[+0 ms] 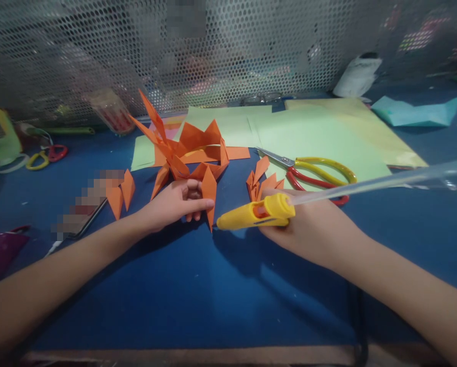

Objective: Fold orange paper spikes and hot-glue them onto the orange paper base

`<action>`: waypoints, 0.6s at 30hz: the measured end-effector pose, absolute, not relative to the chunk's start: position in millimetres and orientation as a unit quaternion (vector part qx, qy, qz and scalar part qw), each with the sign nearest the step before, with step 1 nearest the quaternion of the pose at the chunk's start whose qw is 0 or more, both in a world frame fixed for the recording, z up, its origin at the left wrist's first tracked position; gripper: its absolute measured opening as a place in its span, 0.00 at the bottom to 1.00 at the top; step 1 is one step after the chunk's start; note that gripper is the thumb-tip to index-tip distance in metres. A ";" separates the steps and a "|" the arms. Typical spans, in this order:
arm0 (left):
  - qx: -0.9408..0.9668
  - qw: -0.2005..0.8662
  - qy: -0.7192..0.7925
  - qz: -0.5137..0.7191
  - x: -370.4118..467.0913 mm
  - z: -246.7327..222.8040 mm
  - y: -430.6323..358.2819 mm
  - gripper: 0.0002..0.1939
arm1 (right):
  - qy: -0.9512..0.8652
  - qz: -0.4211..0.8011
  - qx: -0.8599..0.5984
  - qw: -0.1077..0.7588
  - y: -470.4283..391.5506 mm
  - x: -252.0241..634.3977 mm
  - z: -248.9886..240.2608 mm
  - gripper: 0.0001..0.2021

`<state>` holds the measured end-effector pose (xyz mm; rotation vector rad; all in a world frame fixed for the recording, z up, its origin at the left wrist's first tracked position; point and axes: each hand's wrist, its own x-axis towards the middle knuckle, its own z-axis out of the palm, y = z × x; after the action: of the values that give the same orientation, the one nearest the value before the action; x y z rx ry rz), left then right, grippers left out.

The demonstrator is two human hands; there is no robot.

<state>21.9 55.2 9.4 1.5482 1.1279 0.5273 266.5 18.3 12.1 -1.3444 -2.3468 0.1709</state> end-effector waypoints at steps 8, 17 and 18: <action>0.655 0.553 0.462 0.229 19.4 9.9 53.4 0.11 | -0.800 0.178 -0.565 0.095 26.1 270.1 18.3 0.16; 0.642 0.562 0.457 0.251 19.6 8.6 54.1 0.11 | -0.795 0.189 -0.567 0.101 23.6 272.0 16.3 0.13; 0.640 0.562 0.460 0.252 19.9 9.0 53.9 0.11 | -0.791 0.196 -0.572 0.092 24.3 273.0 15.4 0.13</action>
<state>19.9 53.9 9.0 1.5071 1.0830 0.5934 273.0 24.3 15.4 -1.6988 -2.3494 0.5831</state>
